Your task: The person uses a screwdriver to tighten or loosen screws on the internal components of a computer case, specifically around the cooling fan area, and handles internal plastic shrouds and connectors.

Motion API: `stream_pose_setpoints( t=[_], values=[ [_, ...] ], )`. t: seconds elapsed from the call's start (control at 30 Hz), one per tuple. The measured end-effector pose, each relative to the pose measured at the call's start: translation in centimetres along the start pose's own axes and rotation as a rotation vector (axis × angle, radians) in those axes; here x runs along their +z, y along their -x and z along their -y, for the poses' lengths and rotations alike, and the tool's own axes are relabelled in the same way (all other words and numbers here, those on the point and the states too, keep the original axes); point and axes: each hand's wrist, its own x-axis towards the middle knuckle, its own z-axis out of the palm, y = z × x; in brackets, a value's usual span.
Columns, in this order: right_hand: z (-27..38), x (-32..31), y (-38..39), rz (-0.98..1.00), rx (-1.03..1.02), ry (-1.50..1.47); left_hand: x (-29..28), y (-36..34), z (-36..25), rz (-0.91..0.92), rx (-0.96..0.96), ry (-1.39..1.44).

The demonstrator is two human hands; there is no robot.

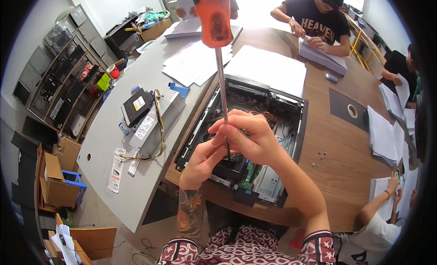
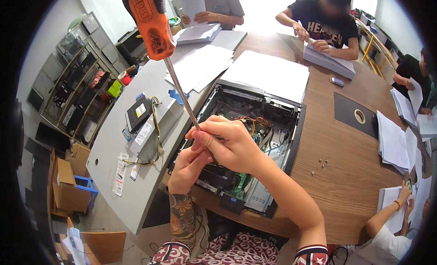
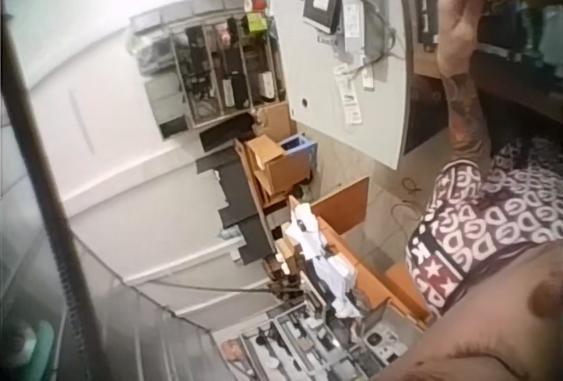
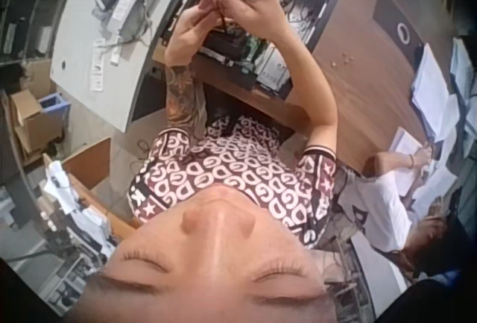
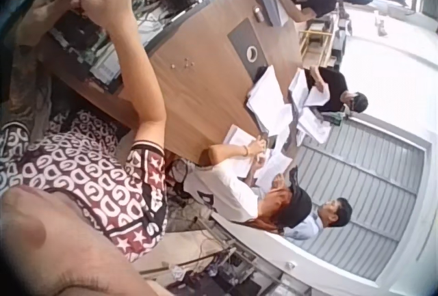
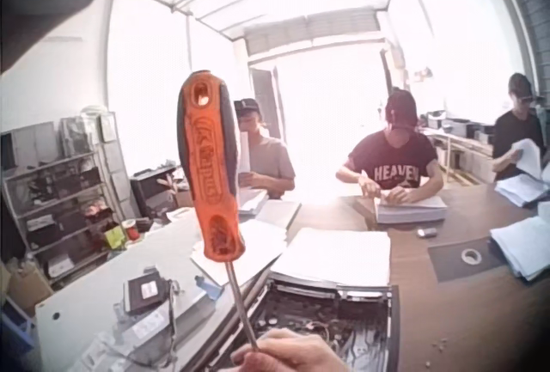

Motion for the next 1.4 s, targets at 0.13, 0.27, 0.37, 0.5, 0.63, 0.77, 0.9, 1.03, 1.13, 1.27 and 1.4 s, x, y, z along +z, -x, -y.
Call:
stream_pose_setpoints(
  t=[0.13,0.27,0.37,0.5,0.63,0.77,0.9,1.03,1.13,1.27,1.4],
  values=[
    [-0.4,0.3,0.0,0.009,0.013,0.000,-1.0,0.0,1.1,-0.081,0.025,-0.203],
    [-0.8,0.3,-0.3,-0.005,-0.079,0.024,0.0,-0.5,0.6,-0.198,0.097,-0.118],
    [-0.9,0.3,-0.3,-0.034,-0.133,0.025,0.1,-0.6,0.5,-0.212,0.125,-0.070],
    [-1.0,0.4,-0.3,-0.015,-0.188,0.020,-0.8,-0.2,1.0,-0.147,0.108,-0.067],
    [-0.8,0.3,-0.5,-0.028,-0.193,0.029,-1.1,-0.2,1.0,-0.087,0.075,-0.136],
    [-1.2,0.0,-0.4,-0.030,-0.190,0.069,0.3,-0.4,0.2,-0.018,0.119,-0.130],
    [-1.1,-0.4,-0.2,0.026,-0.191,0.040,-0.4,0.5,0.8,-0.096,0.095,-0.195],
    [-0.7,-0.5,-0.2,0.129,-0.207,0.052,-0.7,0.3,1.4,-0.150,0.120,-0.081],
    [-0.4,0.1,-0.2,0.084,-0.210,0.041,-1.0,0.5,1.4,-0.188,0.107,-0.093],
    [-0.8,-0.3,-0.3,0.055,-0.201,0.034,-0.2,-0.3,0.3,-0.130,0.136,-0.164],
    [-1.1,0.0,-0.2,0.035,-0.215,0.020,-0.2,0.0,1.1,-0.134,0.135,-0.076]
  ],
)
